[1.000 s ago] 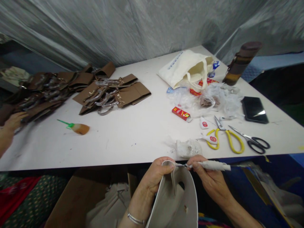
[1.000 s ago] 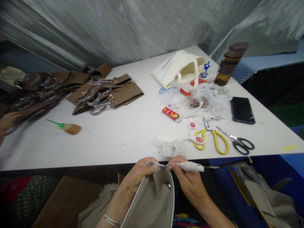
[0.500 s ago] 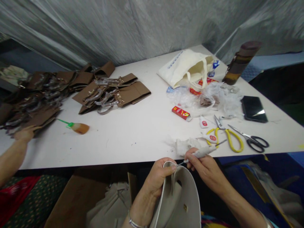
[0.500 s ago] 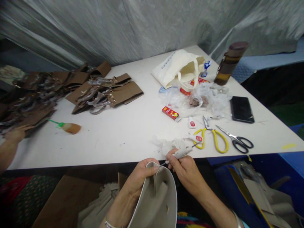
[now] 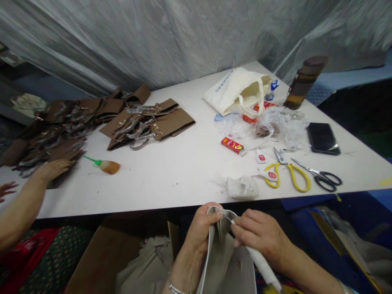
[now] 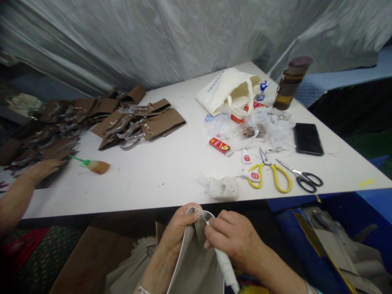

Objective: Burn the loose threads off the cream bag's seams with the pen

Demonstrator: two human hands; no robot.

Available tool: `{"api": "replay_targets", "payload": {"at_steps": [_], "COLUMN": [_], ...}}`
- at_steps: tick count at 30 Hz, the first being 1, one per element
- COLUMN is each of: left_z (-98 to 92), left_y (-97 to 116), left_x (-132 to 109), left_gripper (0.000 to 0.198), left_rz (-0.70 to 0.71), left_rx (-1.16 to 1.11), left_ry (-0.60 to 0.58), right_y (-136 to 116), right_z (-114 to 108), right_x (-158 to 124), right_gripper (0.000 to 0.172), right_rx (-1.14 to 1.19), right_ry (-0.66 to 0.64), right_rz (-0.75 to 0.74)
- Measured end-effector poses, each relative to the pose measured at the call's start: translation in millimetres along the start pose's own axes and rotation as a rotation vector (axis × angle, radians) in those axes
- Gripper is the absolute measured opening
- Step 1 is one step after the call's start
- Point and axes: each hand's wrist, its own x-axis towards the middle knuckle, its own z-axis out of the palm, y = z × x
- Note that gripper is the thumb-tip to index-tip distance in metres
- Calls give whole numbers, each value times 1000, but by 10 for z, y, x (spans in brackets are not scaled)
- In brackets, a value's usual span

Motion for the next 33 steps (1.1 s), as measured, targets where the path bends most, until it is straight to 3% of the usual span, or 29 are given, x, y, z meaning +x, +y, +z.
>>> {"api": "replay_targets", "payload": {"at_steps": [2, 8, 16, 20, 24, 28, 33], "left_z": [16, 5, 49, 135, 174, 169, 186], "left_y": [19, 17, -4, 14, -50, -152, -215], "left_x": [-53, -230, -470, -671, -808, -877, -959], "left_gripper": [43, 45, 38, 25, 7, 11, 10], "left_rz": [27, 124, 337, 429, 479, 520, 526], "left_rx": [48, 179, 481, 665, 851, 892, 920], "left_ry": [26, 74, 107, 175, 329, 440, 455], "right_y": [-11, -24, -336, -443, -495, -529, -555], "right_z": [-7, 70, 163, 220, 253, 305, 348], "right_x": [-35, -197, -93, 21, 90, 89, 76], "right_gripper": [8, 34, 30, 33, 21, 31, 43], "right_rx": [-25, 220, 358, 432, 486, 615, 838], "right_ry": [29, 186, 231, 129, -7, -53, -76], "right_rz": [-10, 146, 357, 534, 637, 715, 807]}}
